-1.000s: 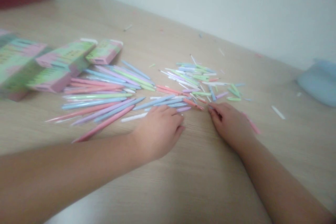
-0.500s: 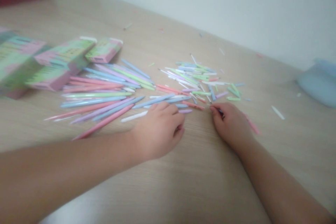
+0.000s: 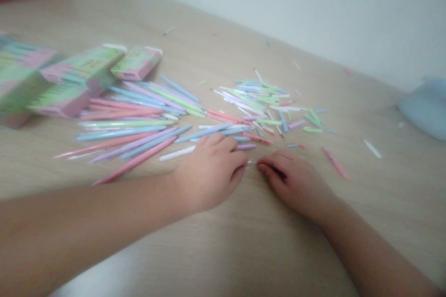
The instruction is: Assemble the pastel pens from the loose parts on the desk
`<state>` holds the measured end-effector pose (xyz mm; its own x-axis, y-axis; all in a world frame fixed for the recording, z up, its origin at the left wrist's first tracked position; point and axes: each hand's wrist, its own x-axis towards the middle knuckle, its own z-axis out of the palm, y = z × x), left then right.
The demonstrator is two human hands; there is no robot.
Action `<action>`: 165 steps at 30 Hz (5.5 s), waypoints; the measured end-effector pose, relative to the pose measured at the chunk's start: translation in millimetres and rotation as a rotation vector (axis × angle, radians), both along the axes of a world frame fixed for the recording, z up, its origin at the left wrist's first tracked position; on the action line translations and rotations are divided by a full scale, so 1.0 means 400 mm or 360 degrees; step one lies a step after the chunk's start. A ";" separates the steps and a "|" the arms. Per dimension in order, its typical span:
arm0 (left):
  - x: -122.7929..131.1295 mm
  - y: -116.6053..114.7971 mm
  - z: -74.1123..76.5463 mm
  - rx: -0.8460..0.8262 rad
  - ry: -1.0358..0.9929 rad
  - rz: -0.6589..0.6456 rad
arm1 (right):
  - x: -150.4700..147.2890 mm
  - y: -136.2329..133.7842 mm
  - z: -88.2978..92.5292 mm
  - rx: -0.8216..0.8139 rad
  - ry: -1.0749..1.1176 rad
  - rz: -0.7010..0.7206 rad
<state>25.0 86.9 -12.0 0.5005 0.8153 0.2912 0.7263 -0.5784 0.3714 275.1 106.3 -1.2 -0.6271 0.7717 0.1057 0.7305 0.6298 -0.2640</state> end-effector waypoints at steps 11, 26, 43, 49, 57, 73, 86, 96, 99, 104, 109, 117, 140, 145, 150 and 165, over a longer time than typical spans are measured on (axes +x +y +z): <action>-0.001 0.005 0.000 -0.0056 0.0005 -0.0089 | -0.019 -0.013 0.001 -0.0110 0.0024 0.0019; 0.003 0.003 0.002 -0.0039 0.0095 -0.0071 | -0.033 -0.018 0.011 -0.0228 0.0112 0.0110; 0.003 0.002 0.005 -0.0071 0.0096 -0.0024 | -0.005 -0.010 0.012 -0.0240 0.0135 0.0024; 0.004 0.001 0.002 -0.0048 0.0106 0.0001 | -0.016 -0.018 0.014 -0.0197 -0.0015 0.0064; 0.002 0.003 0.002 -0.0038 0.0057 -0.0049 | -0.022 -0.022 0.009 -0.0183 -0.0031 0.0093; 0.002 -0.003 0.001 -0.0049 0.0050 -0.0034 | -0.018 -0.021 0.004 -0.0150 -0.0004 0.0119; -0.002 -0.003 0.006 -0.0105 -0.0127 0.0052 | -0.012 -0.019 -0.001 -0.0187 0.0031 0.0090; -0.003 -0.006 0.007 -0.0095 -0.0079 0.0048 | -0.013 -0.018 0.002 -0.0178 0.0025 0.0085; -0.002 -0.006 0.007 -0.0085 -0.0047 0.0060 | -0.012 -0.018 0.000 -0.0175 0.0013 0.0084; -0.001 -0.005 0.001 -0.0036 -0.0007 0.0079 | -0.011 -0.017 -0.003 -0.0174 0.0029 0.0104; 0.000 -0.010 0.003 0.0073 0.0110 0.0126 | -0.014 -0.018 0.001 -0.0179 0.0068 0.0055; 0.000 -0.013 0.004 0.0058 0.0108 -0.0021 | 0.009 -0.022 -0.031 -0.0138 0.0396 -0.0274; 0.009 0.001 -0.007 0.0025 0.0103 0.0144 | -0.022 -0.015 -0.018 -0.0040 0.0146 -0.0279; 0.007 0.003 -0.002 0.0004 -0.0091 0.0085 | -0.019 -0.039 -0.008 -0.0259 0.0463 -0.0100; 0.003 0.002 0.008 -0.0008 -0.0229 -0.0046 | -0.025 -0.048 0.015 -0.0495 0.0404 0.0041; 0.000 0.007 0.003 -0.0042 -0.0332 -0.0128 | -0.014 -0.044 0.026 -0.0565 0.0305 0.0084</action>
